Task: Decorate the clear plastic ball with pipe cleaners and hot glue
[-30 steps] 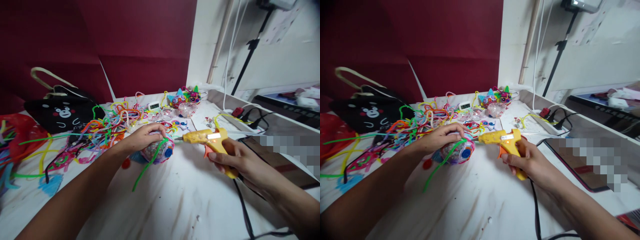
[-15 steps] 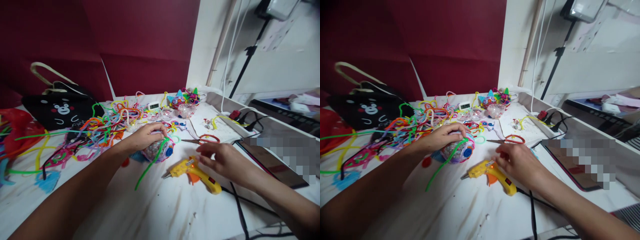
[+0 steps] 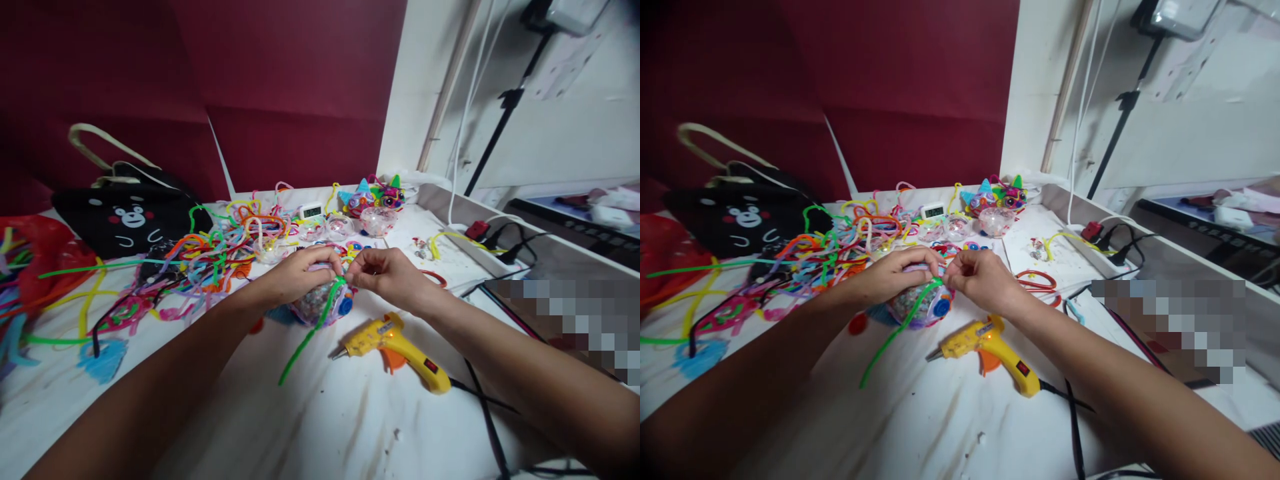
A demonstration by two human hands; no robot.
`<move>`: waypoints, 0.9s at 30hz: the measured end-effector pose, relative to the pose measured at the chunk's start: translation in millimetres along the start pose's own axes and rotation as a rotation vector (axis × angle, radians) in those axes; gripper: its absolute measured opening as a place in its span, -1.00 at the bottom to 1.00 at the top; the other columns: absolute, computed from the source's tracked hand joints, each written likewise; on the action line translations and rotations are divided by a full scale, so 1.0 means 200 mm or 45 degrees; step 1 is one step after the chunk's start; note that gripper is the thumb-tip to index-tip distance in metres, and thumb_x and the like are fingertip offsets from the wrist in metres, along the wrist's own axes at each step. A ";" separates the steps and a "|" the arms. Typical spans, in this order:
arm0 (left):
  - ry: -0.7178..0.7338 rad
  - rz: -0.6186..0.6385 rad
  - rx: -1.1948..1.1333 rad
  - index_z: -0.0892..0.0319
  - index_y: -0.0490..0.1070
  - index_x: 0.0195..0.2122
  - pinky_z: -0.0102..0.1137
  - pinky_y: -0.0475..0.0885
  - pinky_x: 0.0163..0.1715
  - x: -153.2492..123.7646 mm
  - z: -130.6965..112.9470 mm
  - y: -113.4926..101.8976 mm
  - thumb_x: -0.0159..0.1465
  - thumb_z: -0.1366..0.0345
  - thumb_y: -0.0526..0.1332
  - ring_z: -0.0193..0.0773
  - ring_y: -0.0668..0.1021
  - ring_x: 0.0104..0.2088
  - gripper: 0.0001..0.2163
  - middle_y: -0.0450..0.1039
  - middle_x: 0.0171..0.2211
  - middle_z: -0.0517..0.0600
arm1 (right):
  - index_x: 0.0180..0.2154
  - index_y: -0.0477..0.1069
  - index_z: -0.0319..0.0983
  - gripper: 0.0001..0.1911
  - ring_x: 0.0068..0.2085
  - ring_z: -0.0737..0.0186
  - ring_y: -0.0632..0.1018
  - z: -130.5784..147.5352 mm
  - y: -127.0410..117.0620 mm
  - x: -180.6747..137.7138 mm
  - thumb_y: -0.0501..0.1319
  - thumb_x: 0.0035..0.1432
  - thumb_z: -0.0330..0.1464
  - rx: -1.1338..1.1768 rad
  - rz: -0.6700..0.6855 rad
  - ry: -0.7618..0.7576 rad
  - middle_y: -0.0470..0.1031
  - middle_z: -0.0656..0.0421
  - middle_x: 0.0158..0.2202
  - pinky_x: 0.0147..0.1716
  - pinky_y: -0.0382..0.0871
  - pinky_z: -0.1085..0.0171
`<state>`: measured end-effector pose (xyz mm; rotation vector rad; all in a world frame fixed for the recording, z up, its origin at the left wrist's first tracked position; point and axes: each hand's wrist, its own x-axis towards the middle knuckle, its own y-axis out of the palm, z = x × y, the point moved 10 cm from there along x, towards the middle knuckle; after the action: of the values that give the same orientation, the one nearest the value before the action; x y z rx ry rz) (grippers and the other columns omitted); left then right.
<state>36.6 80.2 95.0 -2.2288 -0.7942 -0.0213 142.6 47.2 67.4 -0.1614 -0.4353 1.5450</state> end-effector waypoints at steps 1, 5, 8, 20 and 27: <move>0.000 -0.001 0.003 0.15 0.45 -0.35 -0.36 0.37 -0.09 0.00 0.00 0.00 0.18 0.30 0.14 -0.20 0.51 -0.17 -0.89 0.49 -0.25 -0.05 | -0.45 0.44 -0.27 -0.70 -0.49 0.34 0.40 0.00 0.00 0.00 0.36 -0.09 -0.16 0.011 0.001 0.004 0.45 0.22 -0.53 -0.45 0.28 0.31; 0.005 -0.001 0.009 0.15 0.45 -0.36 -0.35 0.37 -0.08 0.00 -0.01 0.00 0.17 0.30 0.15 -0.19 0.51 -0.17 -0.89 0.49 -0.25 -0.05 | -0.45 0.43 -0.27 -0.72 -0.50 0.34 0.41 -0.01 0.01 0.00 0.36 -0.11 -0.19 0.049 0.002 0.036 0.44 0.22 -0.54 -0.46 0.28 0.31; 0.018 0.004 0.015 0.16 0.45 -0.36 -0.35 0.36 -0.07 0.00 -0.01 0.01 0.17 0.31 0.14 -0.19 0.52 -0.16 -0.89 0.49 -0.25 -0.04 | -0.45 0.43 -0.26 -0.74 -0.50 0.33 0.42 -0.02 0.01 0.01 0.35 -0.11 -0.20 0.043 0.012 0.028 0.45 0.22 -0.52 -0.45 0.29 0.30; -0.013 -0.026 0.025 0.12 0.40 -0.21 -0.35 0.35 -0.01 -0.01 -0.01 -0.01 0.20 0.28 0.16 -0.19 0.50 -0.11 -0.85 0.48 -0.17 -0.09 | -0.43 0.46 -0.24 -0.92 -0.48 0.31 0.46 0.06 0.00 0.02 0.25 0.01 -0.35 -0.300 0.011 -0.119 0.51 0.21 -0.51 -0.47 0.29 0.34; -0.047 -0.035 -0.095 0.12 0.31 -0.13 -0.31 0.30 0.06 -0.01 0.00 0.00 0.18 0.31 0.18 -0.18 0.46 -0.02 -0.78 0.40 -0.12 -0.06 | -0.41 0.51 -0.25 -0.92 -0.48 0.32 0.46 0.14 0.01 0.01 0.25 0.08 -0.40 -0.501 0.041 -0.207 0.53 0.21 -0.50 -0.44 0.26 0.35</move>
<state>34.6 79.5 94.5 -2.2944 -0.8571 -0.0233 131.0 45.4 92.4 -0.3498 -0.8682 1.4957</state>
